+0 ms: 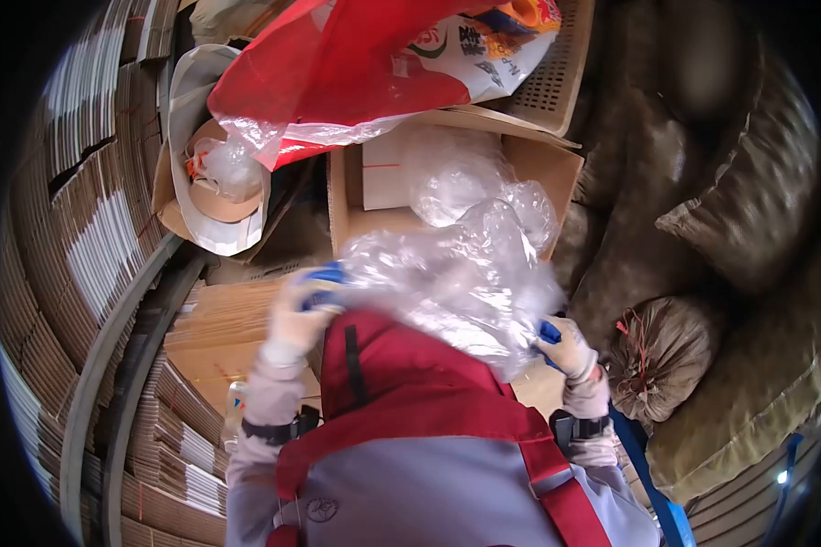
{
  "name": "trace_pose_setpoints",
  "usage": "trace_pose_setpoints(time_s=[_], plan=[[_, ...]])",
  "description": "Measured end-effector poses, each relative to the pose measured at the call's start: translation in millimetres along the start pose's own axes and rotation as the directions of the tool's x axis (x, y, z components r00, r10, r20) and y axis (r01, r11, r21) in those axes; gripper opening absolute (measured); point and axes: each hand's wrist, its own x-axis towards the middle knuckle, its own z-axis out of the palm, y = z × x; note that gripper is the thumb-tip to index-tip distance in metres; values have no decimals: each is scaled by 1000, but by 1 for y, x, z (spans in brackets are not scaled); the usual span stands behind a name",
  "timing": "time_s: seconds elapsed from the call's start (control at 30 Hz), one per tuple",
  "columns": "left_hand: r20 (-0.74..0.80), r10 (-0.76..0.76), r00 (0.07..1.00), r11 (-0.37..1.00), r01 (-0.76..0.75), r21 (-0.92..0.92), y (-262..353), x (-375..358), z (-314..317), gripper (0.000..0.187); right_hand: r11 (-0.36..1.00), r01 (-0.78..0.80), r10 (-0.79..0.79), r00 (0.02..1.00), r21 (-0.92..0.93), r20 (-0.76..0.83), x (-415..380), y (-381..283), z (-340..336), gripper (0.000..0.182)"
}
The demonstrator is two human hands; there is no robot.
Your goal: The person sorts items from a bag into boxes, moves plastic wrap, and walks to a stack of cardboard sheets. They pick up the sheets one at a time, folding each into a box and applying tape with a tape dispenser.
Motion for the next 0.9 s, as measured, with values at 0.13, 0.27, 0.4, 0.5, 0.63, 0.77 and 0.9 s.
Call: trace_pose_setpoints(time_s=[0.13, 0.27, 0.4, 0.5, 0.63, 0.77, 0.9], plan=[[-227, -273, 935, 960, 251, -121, -7, -33, -51, 23, 890, 456, -453, 880, -12, -145, 37, -21, 12, 46], [-429, -294, 854, 952, 303, -47, -23, -66, -85, 29, 838, 137, -375, 848, -528, -376, 100, -12, -23, 76], [-458, -32, 888, 959, 157, 236, 22, -72, -94, 28, 499, -65, -333, 906, -864, -261, 182, 15, -3, 67], [-548, 21, 836, 967, 122, 224, 40, -81, -106, 27, 550, -184, 272, 962, -815, -33, 225, 56, -3, 53], [-543, 83, 835, 946, 105, 306, 53, -89, -120, 27, 968, 116, -42, 948, 221, -316, 129, 53, -50, 29], [-494, 143, 858, 939, 41, 342, 59, -79, -114, 28, 613, 504, 113, 706, 609, -699, -3, 30, -95, 35], [-405, 178, 897, 933, -23, 359, 56, -67, -105, 27, 641, 606, 165, 490, 471, -856, -44, 56, -109, 33]])
